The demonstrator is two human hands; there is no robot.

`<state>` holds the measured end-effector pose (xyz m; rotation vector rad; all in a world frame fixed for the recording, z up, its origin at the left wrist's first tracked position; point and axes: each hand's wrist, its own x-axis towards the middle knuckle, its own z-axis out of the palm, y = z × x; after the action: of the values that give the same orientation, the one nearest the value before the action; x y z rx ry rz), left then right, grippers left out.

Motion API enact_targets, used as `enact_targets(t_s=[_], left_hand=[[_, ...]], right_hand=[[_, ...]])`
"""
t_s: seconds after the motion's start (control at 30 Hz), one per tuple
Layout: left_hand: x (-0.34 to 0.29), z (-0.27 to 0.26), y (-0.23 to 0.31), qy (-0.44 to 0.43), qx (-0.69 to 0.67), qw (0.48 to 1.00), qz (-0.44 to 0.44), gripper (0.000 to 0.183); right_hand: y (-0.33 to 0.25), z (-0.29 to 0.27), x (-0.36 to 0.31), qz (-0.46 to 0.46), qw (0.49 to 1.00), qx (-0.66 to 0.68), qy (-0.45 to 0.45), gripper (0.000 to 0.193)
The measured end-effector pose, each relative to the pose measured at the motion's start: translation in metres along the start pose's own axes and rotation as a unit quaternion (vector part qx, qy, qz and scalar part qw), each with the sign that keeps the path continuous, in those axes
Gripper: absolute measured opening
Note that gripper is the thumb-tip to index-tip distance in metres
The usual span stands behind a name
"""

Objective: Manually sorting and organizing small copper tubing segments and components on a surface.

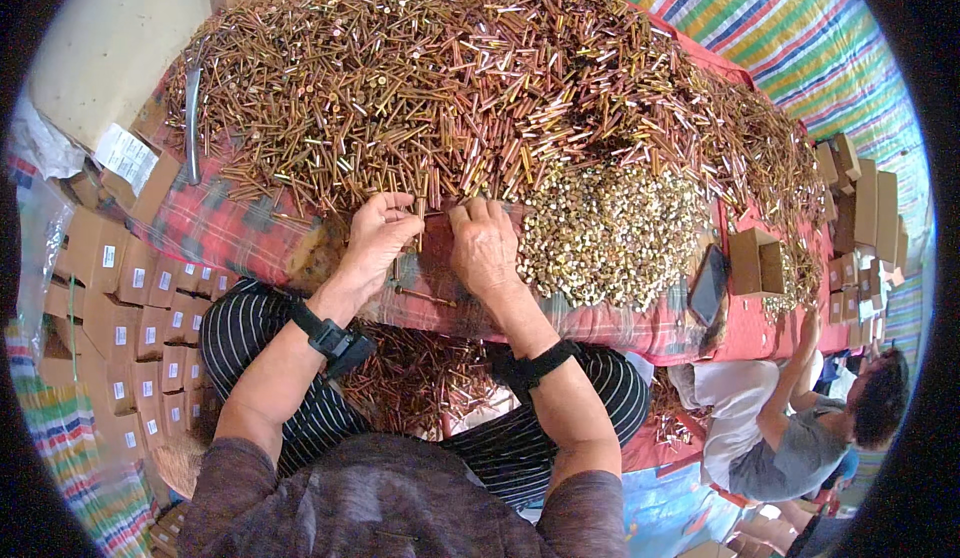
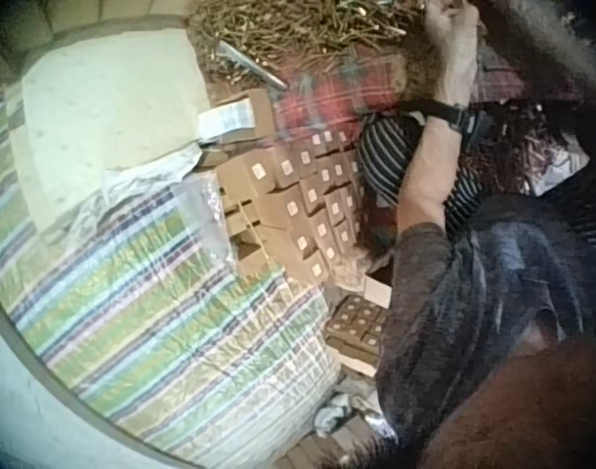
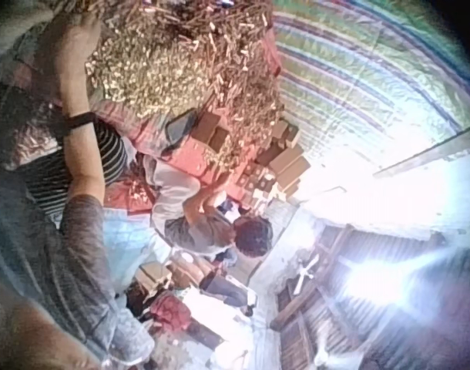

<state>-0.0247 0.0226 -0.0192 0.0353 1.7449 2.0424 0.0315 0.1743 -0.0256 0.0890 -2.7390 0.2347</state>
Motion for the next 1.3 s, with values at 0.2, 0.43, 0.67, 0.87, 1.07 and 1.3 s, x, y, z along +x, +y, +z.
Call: enact_targets(t_s=[0.2,0.43,0.67,0.87,1.07,1.3], left_hand=[[-0.007,-0.004,0.014,0.0,-0.087,0.993,-0.075,0.025],[-0.008,-0.004,0.01,0.012,-0.144,0.985,-0.095,0.006],[-0.014,-0.008,0.019,-0.011,-0.182,0.981,-0.073,0.009],[-0.021,-0.007,0.02,-0.067,-0.102,0.992,-0.039,0.013],[-0.025,-0.003,0.02,-0.089,-0.06,0.994,-0.019,0.012],[-0.026,-0.005,0.019,-0.105,-0.021,0.994,0.012,0.012]], right_hand=[[-0.005,-0.003,0.017,0.143,0.987,0.073,0.012,0.02],[0.005,0.008,0.023,0.171,0.979,0.099,0.044,0.028],[0.0,-0.028,0.005,0.114,0.99,0.084,0.007,0.025],[-0.022,-0.052,-0.006,0.117,0.985,0.124,-0.019,0.033],[-0.019,-0.051,-0.014,0.102,0.985,0.136,-0.001,0.033],[-0.02,-0.058,-0.015,0.097,0.987,0.127,-0.01,0.032]])
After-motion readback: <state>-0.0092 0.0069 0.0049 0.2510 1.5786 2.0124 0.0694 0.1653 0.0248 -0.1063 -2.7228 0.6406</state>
